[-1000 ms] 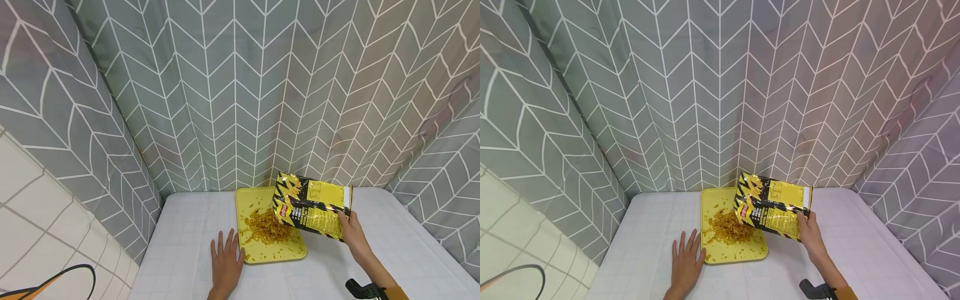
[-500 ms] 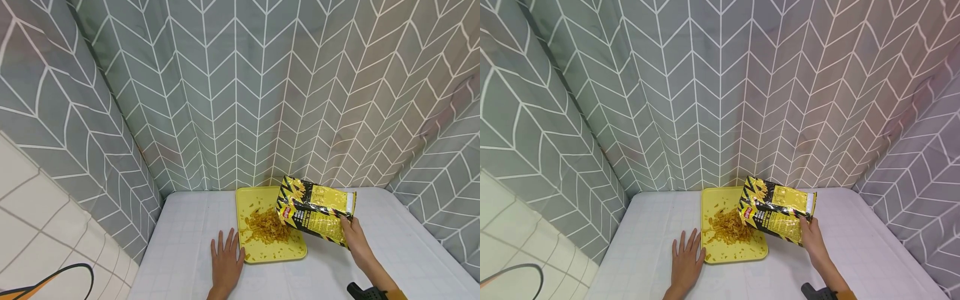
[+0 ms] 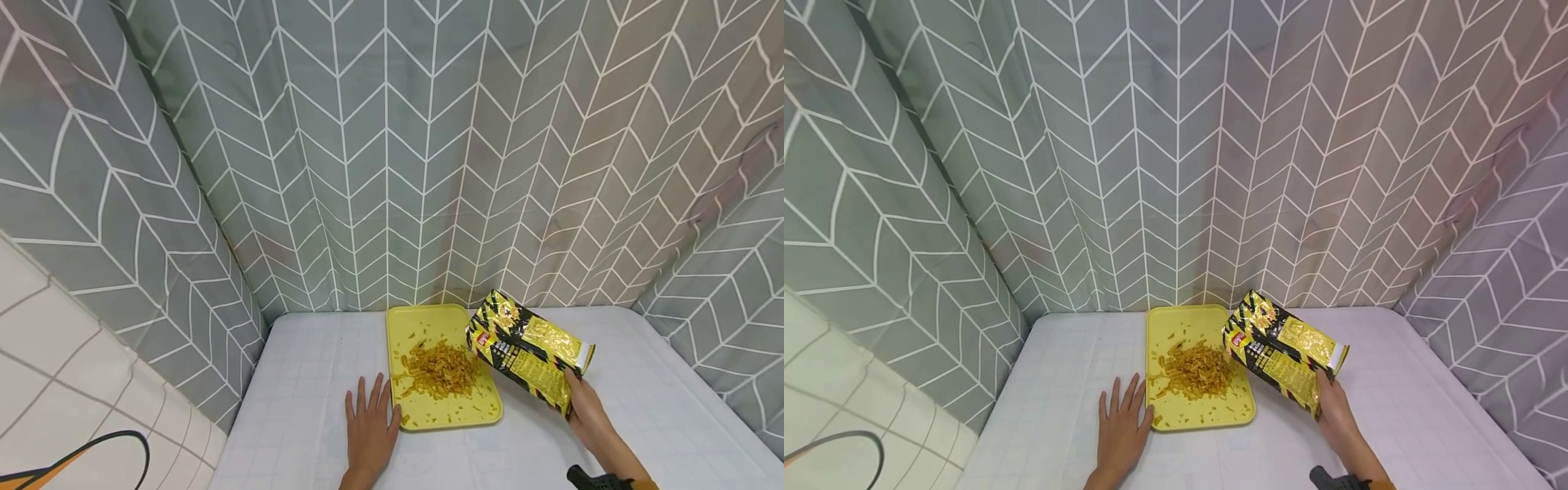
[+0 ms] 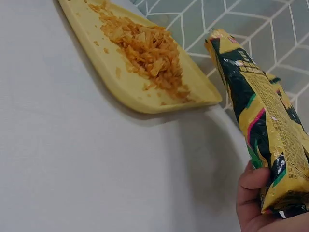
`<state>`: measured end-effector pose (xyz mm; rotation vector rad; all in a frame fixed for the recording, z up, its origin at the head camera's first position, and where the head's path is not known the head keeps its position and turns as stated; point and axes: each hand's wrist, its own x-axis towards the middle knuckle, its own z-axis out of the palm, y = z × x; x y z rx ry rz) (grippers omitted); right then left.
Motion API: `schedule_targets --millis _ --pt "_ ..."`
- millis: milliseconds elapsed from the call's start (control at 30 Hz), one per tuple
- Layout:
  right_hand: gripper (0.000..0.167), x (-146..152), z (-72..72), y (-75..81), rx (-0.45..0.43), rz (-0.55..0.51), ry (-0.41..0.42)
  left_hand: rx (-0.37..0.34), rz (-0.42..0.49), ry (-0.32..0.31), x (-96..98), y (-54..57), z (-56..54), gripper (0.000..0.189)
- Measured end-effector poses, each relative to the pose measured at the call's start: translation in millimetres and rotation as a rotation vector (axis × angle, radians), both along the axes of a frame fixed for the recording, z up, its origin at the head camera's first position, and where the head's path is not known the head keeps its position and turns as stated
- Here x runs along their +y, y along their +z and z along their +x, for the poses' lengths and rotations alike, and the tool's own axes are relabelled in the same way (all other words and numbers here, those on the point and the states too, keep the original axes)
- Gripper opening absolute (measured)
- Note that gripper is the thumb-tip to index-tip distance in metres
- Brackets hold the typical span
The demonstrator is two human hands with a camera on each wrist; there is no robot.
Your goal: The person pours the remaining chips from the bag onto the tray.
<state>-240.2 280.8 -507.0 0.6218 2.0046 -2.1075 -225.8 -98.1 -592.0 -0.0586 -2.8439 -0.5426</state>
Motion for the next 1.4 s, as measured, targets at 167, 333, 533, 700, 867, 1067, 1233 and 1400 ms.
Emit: schedule_targets --millis 167,333,533,700,867,1067,1233,1400 --pt "0.075 4 -1.4 -18.2 -0.01 -0.146 -0.046 -0.002 0.01 0.0 0.0 -0.1 0.3 0.055" --pt "0.074 2 -5.0 -26.3 -0.02 -0.211 -0.097 -0.003 0.019 -0.005 -0.4 -1.2 0.3 0.055" --pt "0.074 -5 -7.2 -26.8 -0.039 -0.176 -0.139 0.011 0.018 -0.008 -1.6 -0.8 1.2 0.054" --pt "0.078 -12 -7.4 -24.0 -0.054 -0.204 -0.163 0.03 0.021 -0.009 -2.8 1.6 0.9 0.054" --pt "0.077 -13 -5.4 -22.3 -0.061 -0.204 -0.127 0.02 0.029 -0.01 -3.1 2.0 0.9 0.054" --pt "0.076 -13 -4.6 -20.6 -0.062 -0.193 -0.088 0.027 0.023 -0.006 -2.8 1.2 0.8 0.054" --pt "0.076 -11 -1.0 -15.9 -0.043 -0.077 -0.019 0.02 0.012 -0.003 -2.4 0.0 -0.1 0.055" --pt "0.081 -11 6.7 -11.9 -0.077 0.084 -0.003 -0.002 0.022 -0.003 -2.3 -2.2 -1.7 0.055"
